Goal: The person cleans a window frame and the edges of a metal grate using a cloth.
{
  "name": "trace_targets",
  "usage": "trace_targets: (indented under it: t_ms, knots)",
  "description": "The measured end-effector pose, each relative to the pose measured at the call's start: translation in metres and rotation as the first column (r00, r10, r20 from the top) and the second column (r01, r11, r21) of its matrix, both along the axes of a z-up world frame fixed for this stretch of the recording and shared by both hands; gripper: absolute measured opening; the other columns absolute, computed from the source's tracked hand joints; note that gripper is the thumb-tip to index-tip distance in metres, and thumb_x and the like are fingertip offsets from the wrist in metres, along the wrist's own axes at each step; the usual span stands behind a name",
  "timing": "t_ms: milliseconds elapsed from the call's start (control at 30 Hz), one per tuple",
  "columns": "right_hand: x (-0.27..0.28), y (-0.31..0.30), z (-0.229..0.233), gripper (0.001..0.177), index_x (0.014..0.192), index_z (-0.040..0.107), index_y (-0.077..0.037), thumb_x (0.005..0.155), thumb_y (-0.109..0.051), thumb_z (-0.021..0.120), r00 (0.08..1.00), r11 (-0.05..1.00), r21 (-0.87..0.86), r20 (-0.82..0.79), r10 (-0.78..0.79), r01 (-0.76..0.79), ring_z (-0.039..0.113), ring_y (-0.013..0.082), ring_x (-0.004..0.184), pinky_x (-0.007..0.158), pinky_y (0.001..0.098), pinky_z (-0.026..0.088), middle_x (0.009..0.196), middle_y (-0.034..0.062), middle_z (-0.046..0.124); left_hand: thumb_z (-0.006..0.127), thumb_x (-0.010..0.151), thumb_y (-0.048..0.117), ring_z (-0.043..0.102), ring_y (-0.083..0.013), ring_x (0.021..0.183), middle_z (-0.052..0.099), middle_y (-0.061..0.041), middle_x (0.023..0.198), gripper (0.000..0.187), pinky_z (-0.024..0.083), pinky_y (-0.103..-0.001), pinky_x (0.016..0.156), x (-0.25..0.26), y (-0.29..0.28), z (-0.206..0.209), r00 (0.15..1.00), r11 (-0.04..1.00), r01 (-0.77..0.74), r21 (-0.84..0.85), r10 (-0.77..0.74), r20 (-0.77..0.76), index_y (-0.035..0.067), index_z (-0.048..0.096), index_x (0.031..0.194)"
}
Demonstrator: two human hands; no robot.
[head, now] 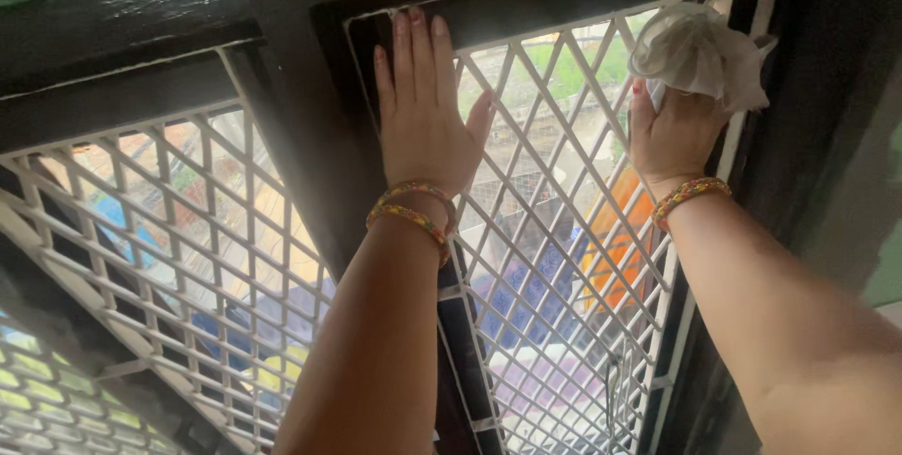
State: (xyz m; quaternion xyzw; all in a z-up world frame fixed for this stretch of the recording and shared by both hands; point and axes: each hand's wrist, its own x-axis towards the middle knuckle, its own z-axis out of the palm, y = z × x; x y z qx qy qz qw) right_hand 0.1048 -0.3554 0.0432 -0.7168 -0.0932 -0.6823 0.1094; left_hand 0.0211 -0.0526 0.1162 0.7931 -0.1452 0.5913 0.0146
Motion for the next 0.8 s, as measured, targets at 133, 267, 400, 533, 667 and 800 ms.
trace_targets:
  t_ms: [133, 267, 400, 533, 667, 800]
  knots:
    - [0.003, -0.001, 0.001, 0.057, 0.157, 0.041, 0.002, 0.116, -0.036, 0.051, 0.997, 1.000, 0.013, 0.080, 0.017, -0.018, 0.036, 0.0483, 0.150, 0.123, 0.0633, 0.022, 0.159, 0.0302, 0.043, 0.052, 0.104, 0.054, 0.009, -0.0348, 0.158, 0.015, -0.024, 0.168, 0.087, 0.010, -0.053, 0.129, 0.020, -0.003, -0.005, 0.999, 1.000, -0.008, -0.028, 0.007, -0.033, -0.003, 0.019, 0.161]
    - [0.013, -0.009, 0.000, 0.046, 0.146, 0.050, -0.011, 0.111, -0.040, 0.044, 0.996, 0.993, 0.092, -0.040, 0.084, -0.080, 0.046, 0.0391, 0.148, 0.121, 0.0521, 0.032, 0.152, 0.0195, 0.050, 0.044, 0.109, 0.057, 0.009, -0.0307, 0.159, 0.016, -0.018, 0.171, 0.081, 0.009, -0.053, 0.130, 0.030, -0.001, -0.011, 0.996, 0.995, -0.089, 0.048, 0.089, -0.008, 0.001, 0.020, 0.163]
    - [0.025, -0.018, -0.013, 0.058, 0.157, 0.034, 0.007, 0.117, -0.035, 0.038, 0.991, 0.999, -0.006, 0.123, -0.052, 0.053, 0.038, 0.0478, 0.150, 0.121, 0.0591, 0.027, 0.156, 0.0314, 0.039, 0.036, 0.114, 0.056, 0.011, -0.0222, 0.161, 0.018, -0.006, 0.174, 0.074, 0.010, -0.049, 0.132, 0.035, -0.005, -0.015, 0.979, 0.884, -0.179, 0.433, 0.116, 0.167, 0.008, 0.021, 0.169]
    - [0.015, -0.018, -0.011, 0.052, 0.155, 0.040, 0.005, 0.122, -0.036, 0.038, 0.997, 0.998, -0.043, 0.069, -0.039, 0.042, 0.041, 0.0462, 0.145, 0.120, 0.0585, 0.029, 0.157, 0.0298, 0.043, 0.034, 0.114, 0.054, 0.013, -0.0202, 0.160, 0.018, -0.004, 0.174, 0.072, 0.011, -0.046, 0.132, 0.032, -0.005, -0.016, 0.994, 0.914, -0.101, 0.393, 0.074, 0.084, 0.009, 0.022, 0.168]
    - [-0.013, 0.001, 0.016, 0.054, 0.149, 0.050, 0.004, 0.120, -0.041, 0.042, 0.976, 0.994, -0.111, 0.218, 0.004, 0.021, 0.050, 0.0398, 0.140, 0.114, 0.0520, 0.040, 0.144, 0.0264, 0.052, 0.034, 0.113, 0.050, 0.015, -0.0174, 0.159, 0.020, 0.000, 0.173, 0.067, 0.012, -0.044, 0.132, 0.030, -0.004, -0.015, 0.991, 0.928, -0.104, 0.357, 0.068, 0.113, 0.013, 0.025, 0.167]
    - [-0.040, -0.007, 0.059, 0.037, 0.107, 0.063, -0.007, 0.109, -0.030, 0.035, 0.948, 0.979, -0.204, 0.315, 0.047, 0.020, 0.056, 0.0340, 0.112, 0.097, 0.0511, 0.043, 0.111, 0.0166, 0.060, 0.035, 0.110, 0.049, 0.016, -0.0164, 0.157, 0.023, 0.000, 0.171, 0.066, 0.013, -0.042, 0.131, 0.029, -0.004, -0.016, 0.995, 0.933, -0.078, 0.351, 0.048, 0.092, 0.014, 0.027, 0.165]
